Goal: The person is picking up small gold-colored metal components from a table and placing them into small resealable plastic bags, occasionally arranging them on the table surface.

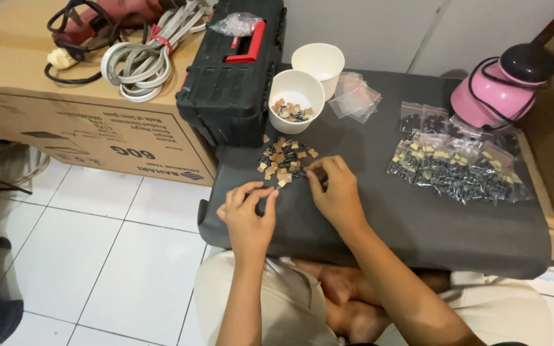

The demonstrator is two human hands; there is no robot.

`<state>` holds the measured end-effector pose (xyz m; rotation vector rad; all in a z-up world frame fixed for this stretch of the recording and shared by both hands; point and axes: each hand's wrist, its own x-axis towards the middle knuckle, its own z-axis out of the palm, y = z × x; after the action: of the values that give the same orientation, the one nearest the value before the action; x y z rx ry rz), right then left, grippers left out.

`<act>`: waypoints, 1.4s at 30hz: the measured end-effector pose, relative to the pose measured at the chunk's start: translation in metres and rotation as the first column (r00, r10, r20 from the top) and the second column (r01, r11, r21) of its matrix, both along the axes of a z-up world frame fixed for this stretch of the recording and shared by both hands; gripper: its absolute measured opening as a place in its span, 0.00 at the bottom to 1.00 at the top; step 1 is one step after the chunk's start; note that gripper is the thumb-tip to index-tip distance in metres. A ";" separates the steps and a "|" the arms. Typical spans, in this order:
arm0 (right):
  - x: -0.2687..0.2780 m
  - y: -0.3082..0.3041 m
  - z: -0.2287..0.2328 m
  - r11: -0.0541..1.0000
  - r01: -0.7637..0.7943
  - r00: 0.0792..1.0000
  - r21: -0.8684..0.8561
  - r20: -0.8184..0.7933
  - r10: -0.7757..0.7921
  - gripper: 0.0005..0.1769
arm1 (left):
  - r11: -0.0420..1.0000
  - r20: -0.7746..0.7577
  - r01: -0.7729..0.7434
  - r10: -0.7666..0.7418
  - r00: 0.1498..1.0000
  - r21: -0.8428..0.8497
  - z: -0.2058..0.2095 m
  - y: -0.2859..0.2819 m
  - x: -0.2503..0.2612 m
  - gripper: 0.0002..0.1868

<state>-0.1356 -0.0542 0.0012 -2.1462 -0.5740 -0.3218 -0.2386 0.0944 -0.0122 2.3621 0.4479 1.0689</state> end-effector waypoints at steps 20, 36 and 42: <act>0.006 -0.048 -0.010 0.996 0.074 0.988 -0.044 0.139 -0.067 0.04 | 0.996 0.020 0.092 -0.092 0.996 -0.001 0.012 -0.051 -0.001 0.10; -0.009 -0.105 -0.017 0.906 0.084 0.978 -0.416 0.209 0.005 0.13 | 0.977 -0.149 0.195 -0.181 0.972 0.087 0.032 -0.115 0.029 0.09; -0.005 -0.109 -0.019 0.969 0.195 0.945 -0.150 0.295 -0.144 0.06 | 0.971 -0.156 0.154 -0.126 0.980 0.182 0.024 -0.125 0.048 0.11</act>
<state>-0.1403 -0.1633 -0.0181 -2.3460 -0.5961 -0.7057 -0.1902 -0.0309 0.0119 2.6102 0.2301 0.9177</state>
